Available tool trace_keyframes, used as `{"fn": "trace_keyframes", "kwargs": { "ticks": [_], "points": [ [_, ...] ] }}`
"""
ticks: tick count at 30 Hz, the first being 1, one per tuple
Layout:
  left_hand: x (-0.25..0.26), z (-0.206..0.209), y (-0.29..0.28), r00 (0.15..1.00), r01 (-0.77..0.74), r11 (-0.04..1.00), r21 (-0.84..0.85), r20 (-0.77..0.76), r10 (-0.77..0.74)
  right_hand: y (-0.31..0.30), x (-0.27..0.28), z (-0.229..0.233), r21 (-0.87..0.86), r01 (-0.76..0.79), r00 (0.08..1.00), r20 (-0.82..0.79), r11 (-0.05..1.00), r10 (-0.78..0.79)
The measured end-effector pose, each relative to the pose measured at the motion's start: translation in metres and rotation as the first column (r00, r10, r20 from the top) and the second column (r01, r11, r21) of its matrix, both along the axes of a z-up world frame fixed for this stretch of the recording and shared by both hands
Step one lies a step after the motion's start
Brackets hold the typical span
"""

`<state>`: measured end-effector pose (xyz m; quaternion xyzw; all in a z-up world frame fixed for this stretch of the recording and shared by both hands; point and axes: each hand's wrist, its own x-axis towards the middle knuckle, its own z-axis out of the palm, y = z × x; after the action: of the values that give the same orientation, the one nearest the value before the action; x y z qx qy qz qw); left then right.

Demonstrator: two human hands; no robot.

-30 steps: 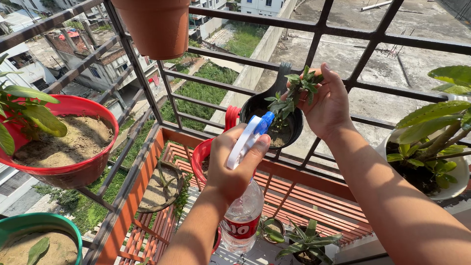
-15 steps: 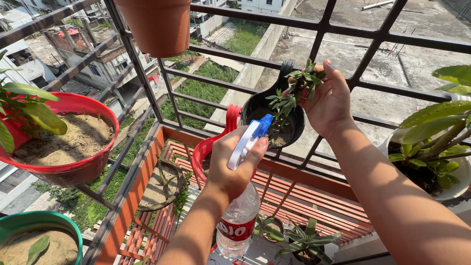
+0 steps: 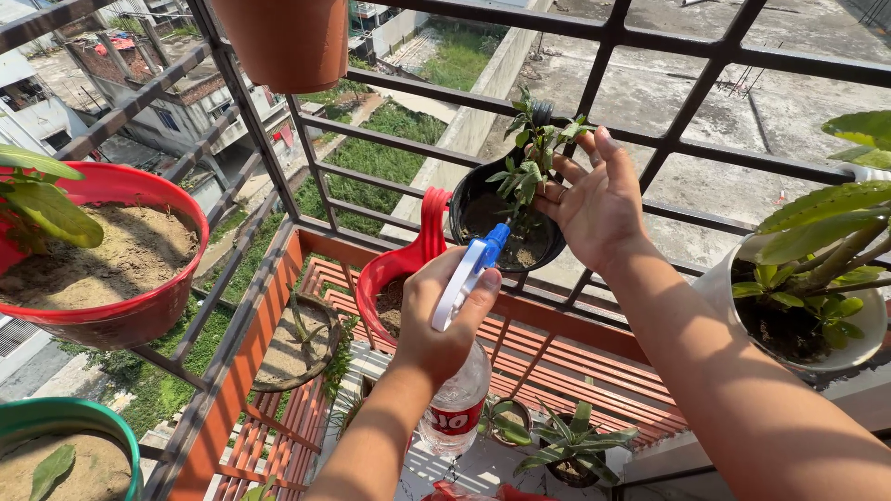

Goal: The person uses a spray bottle to mist water onto several potted plants on a balcony. They move from one plant to the next, spraying the leaves and soil of each.

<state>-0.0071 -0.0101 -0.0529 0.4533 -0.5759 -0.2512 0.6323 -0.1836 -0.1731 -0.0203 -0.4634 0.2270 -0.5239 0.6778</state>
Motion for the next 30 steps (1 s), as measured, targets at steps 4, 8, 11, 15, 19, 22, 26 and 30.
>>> {"fn": "trace_keyframes", "kwargs": {
  "ticks": [4, 8, 11, 15, 19, 22, 26, 30],
  "points": [
    [0.001, -0.003, -0.003, 1.0, -0.011, 0.997, 0.074, -0.023, 0.013, 0.001, 0.003, -0.001, 0.013, -0.008, 1.0, 0.011, 1.0, 0.007],
    [0.003, 0.001, -0.005, 0.99, 0.063, 0.989, -0.132, -0.114, -0.078, -0.002, 0.002, -0.001, 0.015, 0.03, 0.999, -0.032, 0.999, -0.03],
    [0.003, -0.003, -0.002, 0.998, -0.049, 0.996, -0.077, 0.045, 0.053, -0.001, 0.0, -0.004, 0.019, 0.001, 0.998, -0.069, 1.0, 0.0],
    [0.005, -0.005, -0.004, 0.999, -0.043, 0.999, -0.004, 0.017, 0.043, -0.003, -0.001, -0.009, 0.047, -0.039, 0.999, -0.026, 0.998, 0.041],
    [0.004, -0.002, -0.008, 0.998, 0.032, 0.994, -0.105, -0.045, -0.037, 0.0, -0.002, -0.011, -0.007, -0.043, 0.998, -0.035, 0.999, 0.043],
    [0.002, -0.005, -0.008, 0.999, 0.032, 0.997, -0.071, -0.006, -0.032, 0.004, -0.004, -0.011, -0.009, -0.028, 0.999, -0.029, 1.0, 0.028],
    [-0.001, -0.012, -0.008, 1.0, 0.025, 0.993, 0.116, -0.003, -0.025, 0.01, -0.005, -0.011, 0.016, 0.01, 0.999, -0.041, 1.0, -0.009],
    [-0.004, -0.016, -0.01, 1.0, 0.0, 0.998, 0.067, 0.029, -0.002, 0.015, -0.007, -0.01, 0.06, 0.091, 0.996, -0.001, 0.994, -0.091]
  ]
}}
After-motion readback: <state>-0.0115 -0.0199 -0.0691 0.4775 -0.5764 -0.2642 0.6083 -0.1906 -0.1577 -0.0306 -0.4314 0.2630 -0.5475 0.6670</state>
